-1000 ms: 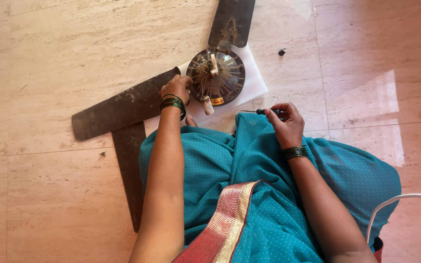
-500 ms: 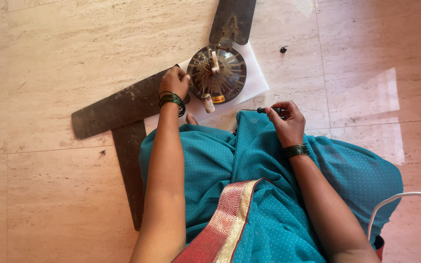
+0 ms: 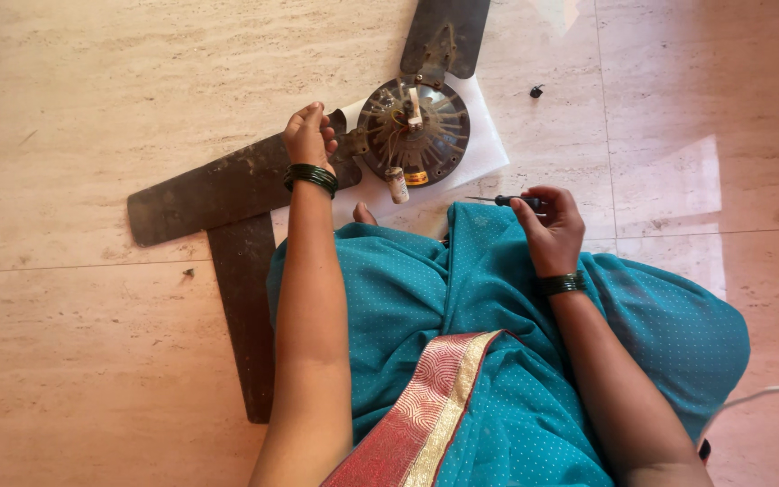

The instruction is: The person sits on the floor and uses a screwdriver to remove the blades from a ceiling fan motor. They unscrew each blade one by one and place them on the floor beside them.

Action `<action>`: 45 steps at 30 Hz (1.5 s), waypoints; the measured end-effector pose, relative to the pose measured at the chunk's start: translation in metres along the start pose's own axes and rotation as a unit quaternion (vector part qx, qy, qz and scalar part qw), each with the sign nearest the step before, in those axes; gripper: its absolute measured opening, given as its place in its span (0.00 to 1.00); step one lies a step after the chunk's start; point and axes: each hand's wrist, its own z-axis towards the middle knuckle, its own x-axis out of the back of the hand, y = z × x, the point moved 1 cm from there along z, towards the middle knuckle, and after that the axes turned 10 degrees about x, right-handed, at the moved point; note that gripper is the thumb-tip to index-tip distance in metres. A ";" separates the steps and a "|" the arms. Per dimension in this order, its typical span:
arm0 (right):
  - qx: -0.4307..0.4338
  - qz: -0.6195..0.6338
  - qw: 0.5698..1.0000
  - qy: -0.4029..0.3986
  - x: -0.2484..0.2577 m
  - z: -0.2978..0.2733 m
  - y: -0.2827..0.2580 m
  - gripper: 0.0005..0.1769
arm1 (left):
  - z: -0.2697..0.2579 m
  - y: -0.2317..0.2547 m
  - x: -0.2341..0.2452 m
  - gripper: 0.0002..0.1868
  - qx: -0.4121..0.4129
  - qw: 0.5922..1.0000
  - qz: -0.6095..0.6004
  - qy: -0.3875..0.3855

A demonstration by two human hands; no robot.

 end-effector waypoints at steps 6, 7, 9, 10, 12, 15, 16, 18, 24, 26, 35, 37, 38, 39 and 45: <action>0.084 0.025 0.995 0.045 -0.012 0.006 -0.036 0.18 | -0.019 0.019 -0.015 0.08 -0.071 0.997 -0.035 -0.005; 0.093 0.032 0.994 0.047 -0.017 0.009 -0.044 0.18 | -0.020 0.021 -0.017 0.08 -0.077 0.996 -0.046 -0.010; 0.111 0.048 0.991 0.049 -0.033 0.020 -0.057 0.18 | -0.022 0.027 -0.019 0.08 -0.089 0.993 -0.069 -0.019; 0.120 0.050 0.991 0.041 -0.043 0.027 -0.064 0.18 | -0.025 0.029 -0.018 0.08 -0.083 0.993 -0.081 -0.024; 0.138 0.057 0.988 0.026 -0.066 0.043 -0.076 0.18 | -0.029 0.035 -0.018 0.08 -0.074 0.991 -0.105 -0.035; 0.168 0.032 0.985 -0.019 -0.107 0.066 -0.090 0.19 | -0.034 0.043 -0.016 0.08 -0.081 0.985 -0.145 -0.054; 0.184 0.015 0.982 -0.034 -0.121 0.073 -0.093 0.19 | -0.035 0.045 -0.015 0.08 -0.081 0.984 -0.150 -0.050; 0.213 -0.019 0.975 -0.065 -0.147 0.085 -0.095 0.18 | -0.035 0.049 -0.014 0.08 -0.080 0.984 -0.157 -0.040; 0.206 -0.111 0.965 -0.118 -0.201 0.109 -0.083 0.17 | -0.035 0.052 -0.019 0.10 -0.055 0.965 -0.241 -0.090; 0.205 -0.117 0.963 -0.131 -0.210 0.116 -0.076 0.17 | -0.035 0.053 -0.020 0.10 -0.053 0.959 -0.260 -0.096; 0.210 -0.154 0.952 -0.161 -0.223 0.128 -0.057 0.16 | -0.041 0.053 -0.024 0.10 -0.066 0.958 -0.262 -0.093; 0.215 -0.158 0.949 -0.166 -0.223 0.128 -0.057 0.16 | -0.042 0.053 -0.025 0.11 -0.070 0.958 -0.263 -0.094; 0.213 -0.161 0.949 -0.166 -0.223 0.128 -0.057 0.16 | -0.042 0.053 -0.025 0.10 -0.072 0.957 -0.264 -0.094; 0.211 -0.163 0.949 -0.166 -0.223 0.128 -0.058 0.16 | -0.042 0.053 -0.025 0.10 -0.073 0.957 -0.266 -0.093; 0.232 -0.177 0.939 -0.183 -0.225 0.127 -0.065 0.16 | -0.043 0.053 -0.026 0.10 -0.084 0.959 -0.257 -0.083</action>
